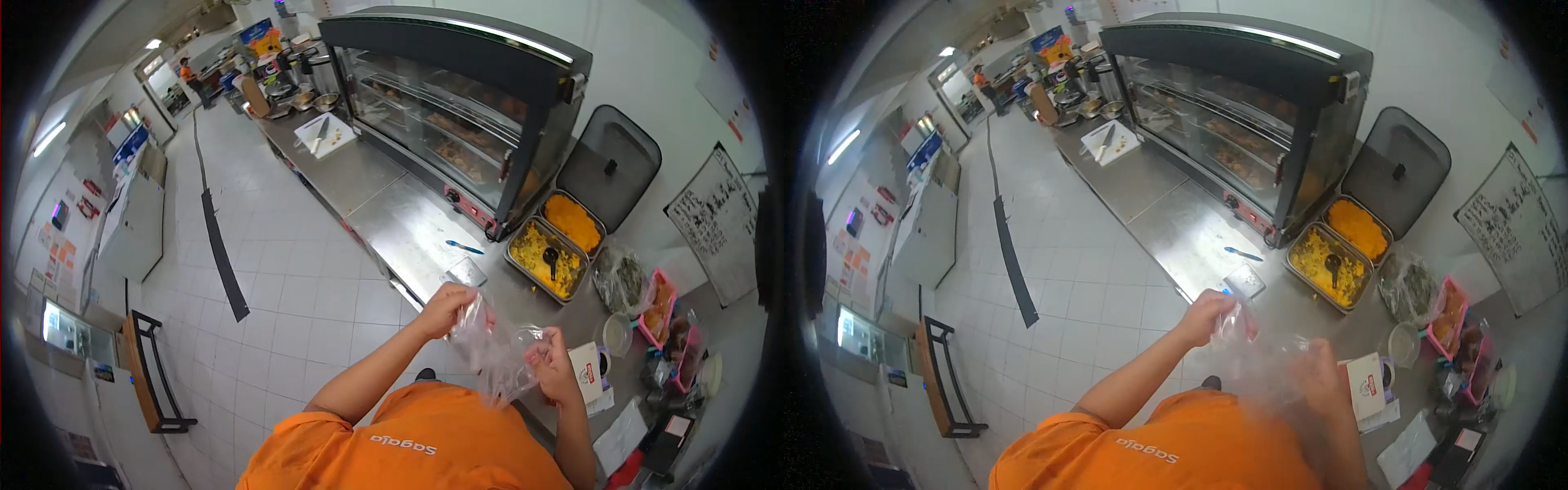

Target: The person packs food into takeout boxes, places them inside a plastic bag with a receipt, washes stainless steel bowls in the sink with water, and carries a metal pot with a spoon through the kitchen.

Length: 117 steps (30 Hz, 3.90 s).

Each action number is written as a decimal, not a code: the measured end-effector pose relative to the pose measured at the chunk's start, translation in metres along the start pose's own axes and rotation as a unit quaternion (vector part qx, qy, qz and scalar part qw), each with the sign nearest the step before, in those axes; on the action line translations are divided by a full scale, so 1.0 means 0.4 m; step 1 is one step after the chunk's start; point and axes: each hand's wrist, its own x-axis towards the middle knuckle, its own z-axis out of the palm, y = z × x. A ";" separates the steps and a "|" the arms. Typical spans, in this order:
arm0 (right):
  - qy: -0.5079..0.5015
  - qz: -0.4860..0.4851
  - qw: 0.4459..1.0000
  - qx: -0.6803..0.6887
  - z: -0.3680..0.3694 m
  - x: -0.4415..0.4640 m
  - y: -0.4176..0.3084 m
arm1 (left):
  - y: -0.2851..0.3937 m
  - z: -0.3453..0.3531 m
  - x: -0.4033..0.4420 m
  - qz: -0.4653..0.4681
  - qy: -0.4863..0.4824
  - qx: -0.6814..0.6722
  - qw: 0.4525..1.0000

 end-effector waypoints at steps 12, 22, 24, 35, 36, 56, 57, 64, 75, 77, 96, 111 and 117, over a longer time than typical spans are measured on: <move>0.208 0.006 0.973 0.094 0.047 0.151 0.063 | -0.162 0.048 -0.067 -0.019 -0.037 0.119 0.992; 0.327 -0.048 0.871 -0.364 -0.076 0.226 0.169 | 0.021 0.020 -0.122 -0.034 -0.070 0.207 0.975; 0.358 -0.166 0.857 -0.331 0.040 0.210 0.068 | 0.057 0.048 -0.121 -0.014 -0.058 0.218 0.974; 0.004 -0.070 0.937 -0.343 0.281 0.067 -0.112 | -0.048 0.055 -0.125 0.079 -0.042 0.337 0.937; -0.026 -0.039 0.964 -0.263 0.270 0.083 -0.099 | -0.039 0.047 -0.135 0.054 -0.049 0.309 0.948; 0.183 0.098 0.931 -0.302 -0.006 0.057 0.079 | 0.181 0.066 -0.215 0.065 0.039 0.346 0.935; 0.174 0.026 0.977 -0.124 0.099 0.059 0.013 | 0.153 0.094 -0.198 0.047 0.033 0.436 0.898; 0.236 0.003 0.943 0.233 0.227 0.104 0.116 | 0.004 0.106 -0.106 -0.119 -0.034 0.490 0.863; 0.173 0.211 0.961 -0.033 0.074 -0.041 0.202 | -0.019 0.018 -0.021 0.123 0.071 0.764 0.629; 0.311 0.003 0.927 0.209 0.015 -0.024 0.230 | -0.112 -0.031 -0.060 0.125 -0.149 0.802 0.564; 0.284 0.126 0.844 -0.438 -0.110 0.057 0.274 | -0.184 0.105 0.041 -0.202 0.170 0.657 0.706; 0.206 0.138 0.861 -0.443 -0.155 0.073 0.354 | -0.245 0.010 0.170 -0.262 0.211 -0.054 0.940; 0.118 0.215 0.802 -0.544 -0.148 0.086 0.344 | -0.254 0.053 0.150 -0.143 0.211 0.069 0.965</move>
